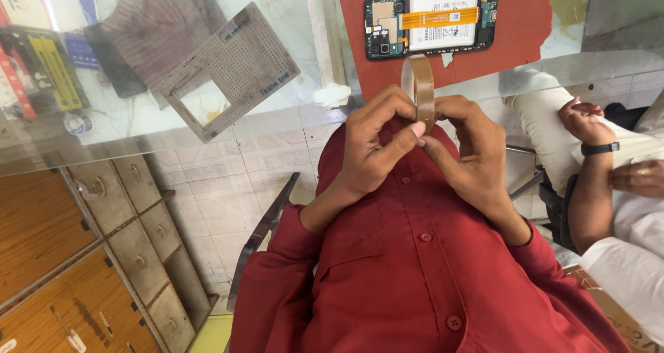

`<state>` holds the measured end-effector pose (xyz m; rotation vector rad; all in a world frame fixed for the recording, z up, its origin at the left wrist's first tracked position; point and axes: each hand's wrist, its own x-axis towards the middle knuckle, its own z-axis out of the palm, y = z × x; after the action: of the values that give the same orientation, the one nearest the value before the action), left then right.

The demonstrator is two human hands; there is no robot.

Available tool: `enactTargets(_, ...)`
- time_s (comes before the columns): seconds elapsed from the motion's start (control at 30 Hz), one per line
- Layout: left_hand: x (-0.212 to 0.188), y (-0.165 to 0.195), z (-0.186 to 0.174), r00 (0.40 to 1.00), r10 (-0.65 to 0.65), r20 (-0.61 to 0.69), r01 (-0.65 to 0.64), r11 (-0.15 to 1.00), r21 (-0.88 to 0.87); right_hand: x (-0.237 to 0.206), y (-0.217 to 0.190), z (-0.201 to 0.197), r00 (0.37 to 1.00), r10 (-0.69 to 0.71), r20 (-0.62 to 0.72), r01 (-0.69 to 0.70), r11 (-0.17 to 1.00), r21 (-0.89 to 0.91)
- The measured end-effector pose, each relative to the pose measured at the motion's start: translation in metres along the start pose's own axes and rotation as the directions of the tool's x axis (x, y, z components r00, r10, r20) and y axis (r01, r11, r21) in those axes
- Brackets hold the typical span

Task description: The person applies adhesive tape to the internal components of a disassembled mobile phone. They tear pieces of tape from a roll, place them on the battery and motherboard area, and smooth them down using a green pencil-like tool. The phone remains open on a red mat throughout the process.

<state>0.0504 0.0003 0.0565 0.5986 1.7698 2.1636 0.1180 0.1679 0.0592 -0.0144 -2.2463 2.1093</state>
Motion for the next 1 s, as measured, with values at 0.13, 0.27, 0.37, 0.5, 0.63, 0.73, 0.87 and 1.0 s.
enactTargets(0.13,-0.002,-0.004,0.001,0.999,0.009,-0.032,-0.009,1.000,0.024,-0.002,0.002,0.000,0.999,-0.014,-0.029,0.009,0.986,-0.166)
enactTargets(0.27,-0.004,-0.008,0.001,0.998,-0.034,-0.045,0.034,0.999,0.007,-0.004,0.006,0.002,0.998,-0.067,-0.014,0.065,0.989,-0.133)
enactTargets(0.37,-0.002,-0.008,0.002,0.998,-0.037,-0.054,0.040,0.998,0.045,-0.003,0.006,0.001,0.998,-0.050,-0.029,0.049,0.997,-0.053)
enactTargets(0.5,0.001,0.002,0.001,0.993,0.027,-0.116,0.004,0.966,0.258,-0.003,0.001,-0.007,0.994,-0.076,-0.082,0.074,0.997,-0.036)
enactTargets(0.63,0.005,0.019,-0.003,0.964,0.247,-0.099,-0.164,0.845,0.509,-0.003,-0.007,-0.015,0.995,-0.065,-0.080,0.055,0.991,-0.121)
enactTargets(0.73,0.009,0.029,-0.010,0.968,0.241,0.063,-0.230,0.766,0.600,-0.001,-0.009,-0.016,0.996,-0.074,-0.047,0.064,0.980,-0.191)
enactTargets(0.87,0.014,0.032,-0.019,0.951,0.194,0.241,-0.309,0.650,0.695,0.001,-0.009,-0.015,0.995,-0.094,-0.022,0.084,0.956,-0.280)
enactTargets(1.0,0.011,0.029,-0.019,0.954,0.093,0.285,-0.269,0.684,0.678,-0.002,-0.009,-0.015,0.997,-0.073,-0.018,0.065,0.958,-0.278)
